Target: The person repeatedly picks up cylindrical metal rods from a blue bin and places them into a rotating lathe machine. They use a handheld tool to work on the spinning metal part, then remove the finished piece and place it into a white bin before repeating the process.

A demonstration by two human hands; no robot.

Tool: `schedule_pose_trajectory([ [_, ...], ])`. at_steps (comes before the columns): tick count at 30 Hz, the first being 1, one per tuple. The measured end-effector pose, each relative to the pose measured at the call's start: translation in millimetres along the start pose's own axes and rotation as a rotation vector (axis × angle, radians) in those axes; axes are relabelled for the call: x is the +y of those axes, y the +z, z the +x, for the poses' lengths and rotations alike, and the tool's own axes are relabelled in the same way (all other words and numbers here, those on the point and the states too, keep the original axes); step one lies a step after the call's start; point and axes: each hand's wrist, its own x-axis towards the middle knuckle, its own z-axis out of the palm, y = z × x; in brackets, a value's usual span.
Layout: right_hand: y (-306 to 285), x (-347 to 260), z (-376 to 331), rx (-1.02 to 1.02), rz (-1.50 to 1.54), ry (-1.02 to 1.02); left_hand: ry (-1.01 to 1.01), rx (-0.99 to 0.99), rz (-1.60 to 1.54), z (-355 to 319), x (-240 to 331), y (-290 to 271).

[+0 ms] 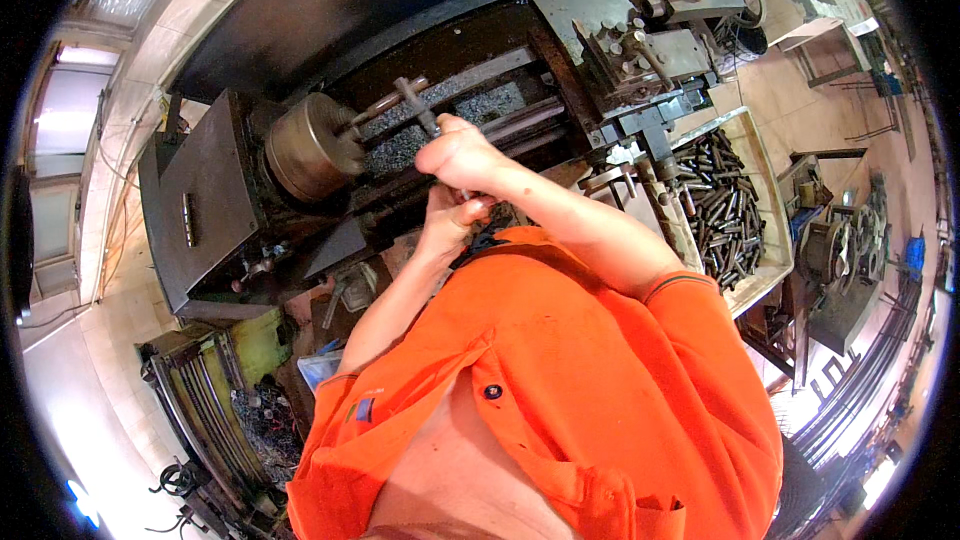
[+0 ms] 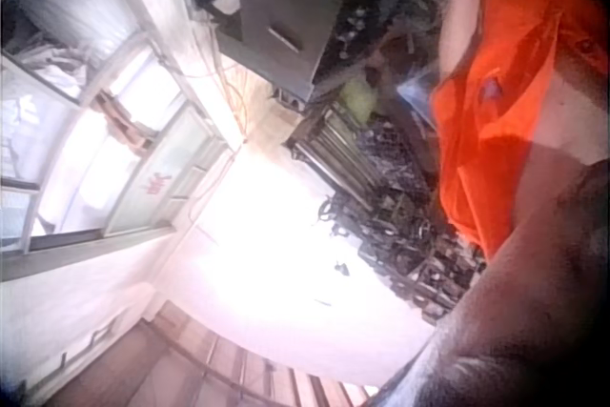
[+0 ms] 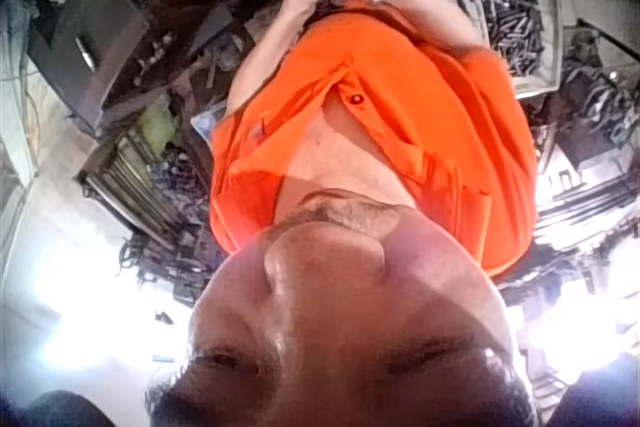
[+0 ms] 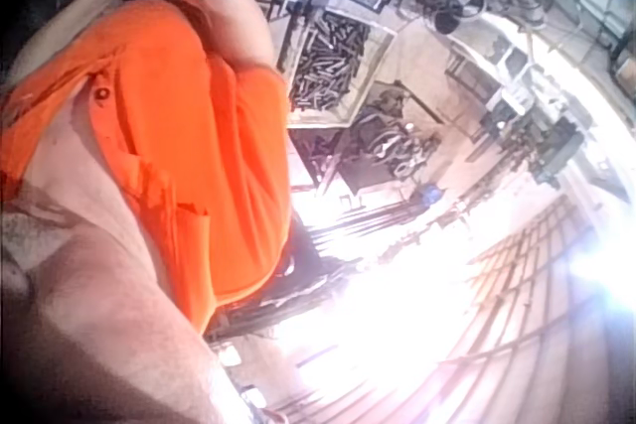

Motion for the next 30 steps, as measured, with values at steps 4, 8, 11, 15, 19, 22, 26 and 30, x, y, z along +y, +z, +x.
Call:
schedule_pose_trajectory([
  [4, -11, -6, -5, -0.018, 0.036, 0.033, 0.030, -0.038, -0.040, 4, -10, 1],
  [8, 7, -8, 0, -0.055, 0.078, 0.033, 0.018, 0.018, 0.051, -3, -3, -13],
  [11, 7, -2, 1, -0.029, 0.033, -0.047, -0.039, 0.018, 0.080, -1, -5, -15],
  [15, -14, -4, -4, 0.015, 0.051, 0.024, 0.043, -0.049, -0.004, 8, -13, 5],
  [19, 7, 11, 5, 0.081, 0.049, -0.018, 0.051, -0.021, 0.016, 0, -11, -8],
  [22, 16, 2, 5, -0.039, -0.030, -0.040, 0.016, 0.018, 0.018, -10, -2, -19],
  [26, 12, -5, 2, -0.032, -0.020, -0.057, 0.060, 0.043, 0.062, -11, 7, -8],
  [30, 7, 3, -1, 0.019, 0.052, -0.107, 0.039, 0.007, 0.117, -7, 6, -2],
])
